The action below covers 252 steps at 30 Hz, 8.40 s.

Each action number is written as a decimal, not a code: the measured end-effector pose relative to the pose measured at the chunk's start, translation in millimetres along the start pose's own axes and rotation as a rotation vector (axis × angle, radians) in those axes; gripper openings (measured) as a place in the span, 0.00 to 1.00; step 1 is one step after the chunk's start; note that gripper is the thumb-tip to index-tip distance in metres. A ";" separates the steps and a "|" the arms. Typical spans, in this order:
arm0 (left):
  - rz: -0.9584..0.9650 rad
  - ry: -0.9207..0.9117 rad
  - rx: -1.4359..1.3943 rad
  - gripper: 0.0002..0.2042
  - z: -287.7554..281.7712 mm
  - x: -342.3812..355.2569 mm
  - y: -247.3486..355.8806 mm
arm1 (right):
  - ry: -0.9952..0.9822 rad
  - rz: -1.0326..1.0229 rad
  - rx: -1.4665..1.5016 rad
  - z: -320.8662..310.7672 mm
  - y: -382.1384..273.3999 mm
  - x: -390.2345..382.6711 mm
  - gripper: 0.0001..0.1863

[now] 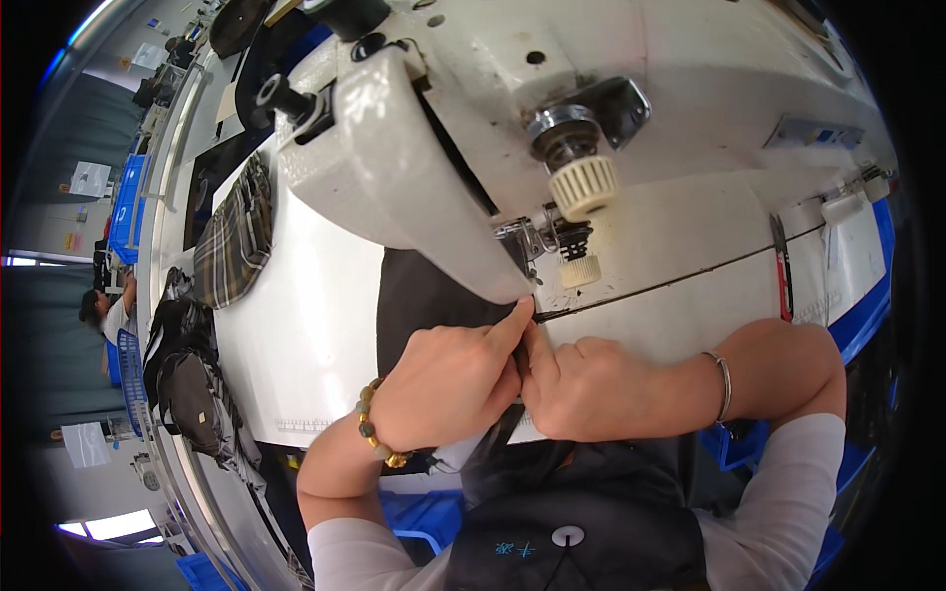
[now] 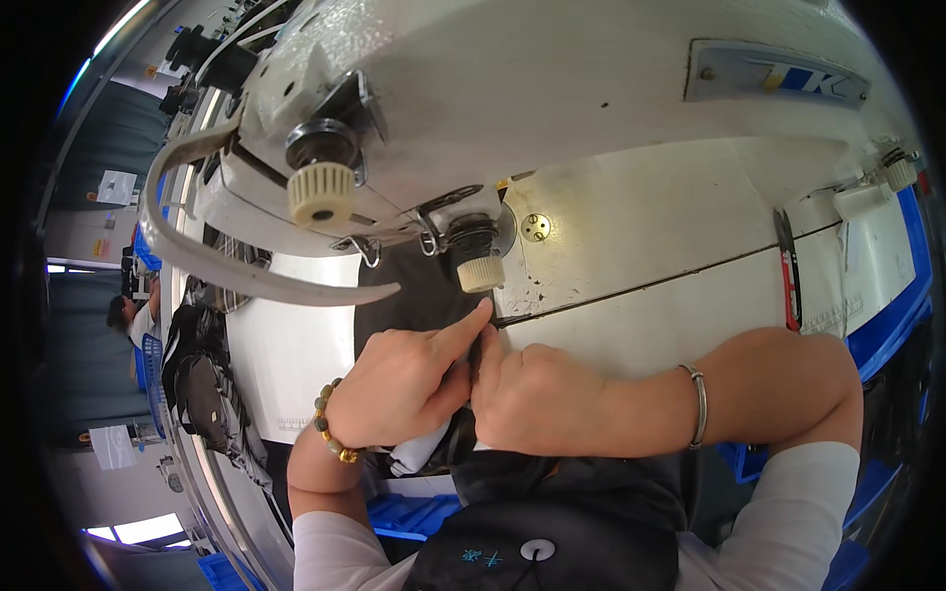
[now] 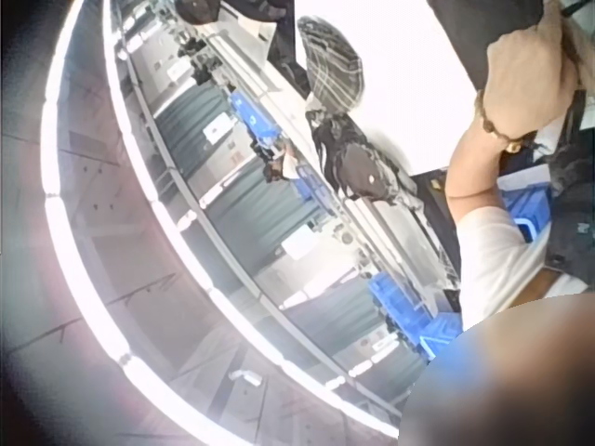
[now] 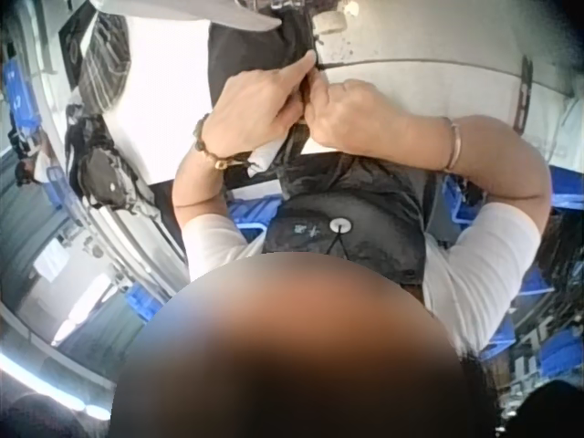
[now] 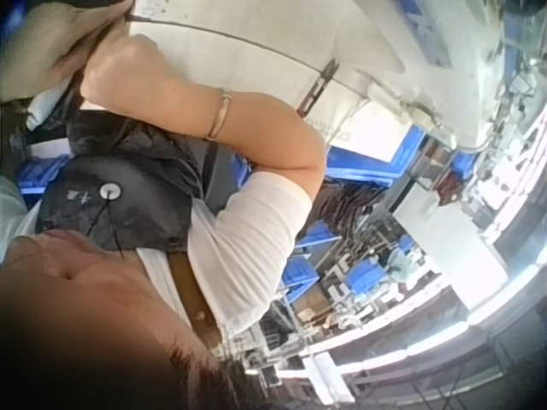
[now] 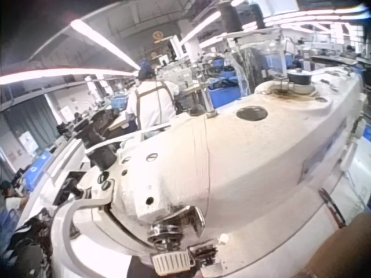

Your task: Sewing pieces of fabric together to assemble a pouch using an industrial sewing machine.

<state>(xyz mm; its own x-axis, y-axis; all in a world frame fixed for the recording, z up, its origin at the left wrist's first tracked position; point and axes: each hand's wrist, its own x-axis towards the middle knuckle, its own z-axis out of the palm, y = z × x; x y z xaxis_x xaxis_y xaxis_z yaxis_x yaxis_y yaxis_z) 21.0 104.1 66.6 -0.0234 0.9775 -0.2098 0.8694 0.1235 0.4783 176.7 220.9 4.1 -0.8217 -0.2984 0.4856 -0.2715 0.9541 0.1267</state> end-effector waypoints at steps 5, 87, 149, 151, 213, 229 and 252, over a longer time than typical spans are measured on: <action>-0.012 0.072 -0.065 0.24 2.1 13.6 -14.9 | 0.015 0.039 0.004 10.1 11.7 1.3 0.16; 0.130 0.333 0.356 0.19 16.4 5.7 -3.2 | -0.011 0.001 0.024 -3.3 -3.4 -0.6 0.11; 0.162 0.524 0.389 0.14 15.8 34.6 -32.9 | 0.019 0.127 0.076 20.7 22.4 8.2 0.11; 0.122 0.527 0.409 0.15 18.0 37.8 -33.5 | -0.004 0.146 0.088 22.4 24.5 9.1 0.10; -0.042 0.386 0.447 0.16 -9.3 16.1 -48.2 | -0.034 0.236 0.139 8.5 34.7 12.3 0.15; -0.232 0.064 -0.174 0.22 -15.1 10.8 -51.8 | -0.077 0.481 0.692 7.2 49.2 7.8 0.12; -0.083 0.075 -0.415 0.12 -17.5 2.0 -60.0 | -0.077 0.554 0.929 6.0 49.7 14.2 0.10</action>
<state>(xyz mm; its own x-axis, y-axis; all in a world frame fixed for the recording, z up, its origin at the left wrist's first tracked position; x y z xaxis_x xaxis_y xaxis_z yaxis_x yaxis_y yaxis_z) -39.8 101.6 52.4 -0.1341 0.9692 -0.2067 0.5908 0.2457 0.7685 148.6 263.9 12.1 -0.9673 0.1361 0.2143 -0.0998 0.5722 -0.8140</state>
